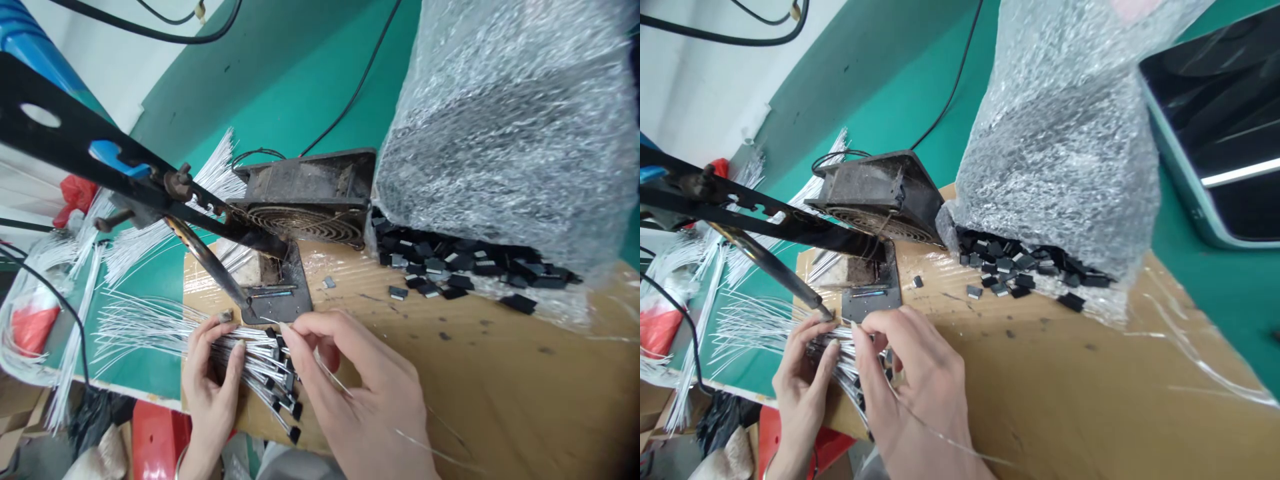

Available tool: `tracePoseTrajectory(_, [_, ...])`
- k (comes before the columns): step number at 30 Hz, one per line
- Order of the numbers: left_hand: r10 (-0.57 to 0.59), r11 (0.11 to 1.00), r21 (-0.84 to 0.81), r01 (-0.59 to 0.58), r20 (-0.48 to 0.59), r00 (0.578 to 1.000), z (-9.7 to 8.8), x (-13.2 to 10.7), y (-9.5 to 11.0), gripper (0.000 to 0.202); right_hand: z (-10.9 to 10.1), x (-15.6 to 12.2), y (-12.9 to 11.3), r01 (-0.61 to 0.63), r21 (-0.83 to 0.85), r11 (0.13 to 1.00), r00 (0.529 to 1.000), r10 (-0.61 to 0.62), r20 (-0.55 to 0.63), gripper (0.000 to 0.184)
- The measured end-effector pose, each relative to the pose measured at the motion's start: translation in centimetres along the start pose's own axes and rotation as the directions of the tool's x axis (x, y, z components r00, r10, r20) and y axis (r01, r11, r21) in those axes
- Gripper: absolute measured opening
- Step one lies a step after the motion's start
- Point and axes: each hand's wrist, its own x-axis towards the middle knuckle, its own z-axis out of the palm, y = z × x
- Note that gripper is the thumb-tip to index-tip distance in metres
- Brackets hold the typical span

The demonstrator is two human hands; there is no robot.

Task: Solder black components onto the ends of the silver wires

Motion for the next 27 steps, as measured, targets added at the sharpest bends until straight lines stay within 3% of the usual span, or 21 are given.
tracePoseTrajectory(27, [0.002, 1.0, -0.005, -0.002, 0.006, 1.0, -0.13, 0.08, 0.28, 0.016, 0.28, -0.05, -0.32, -0.041, -0.01, 0.999, 0.999, 0.041, 0.031, 0.016])
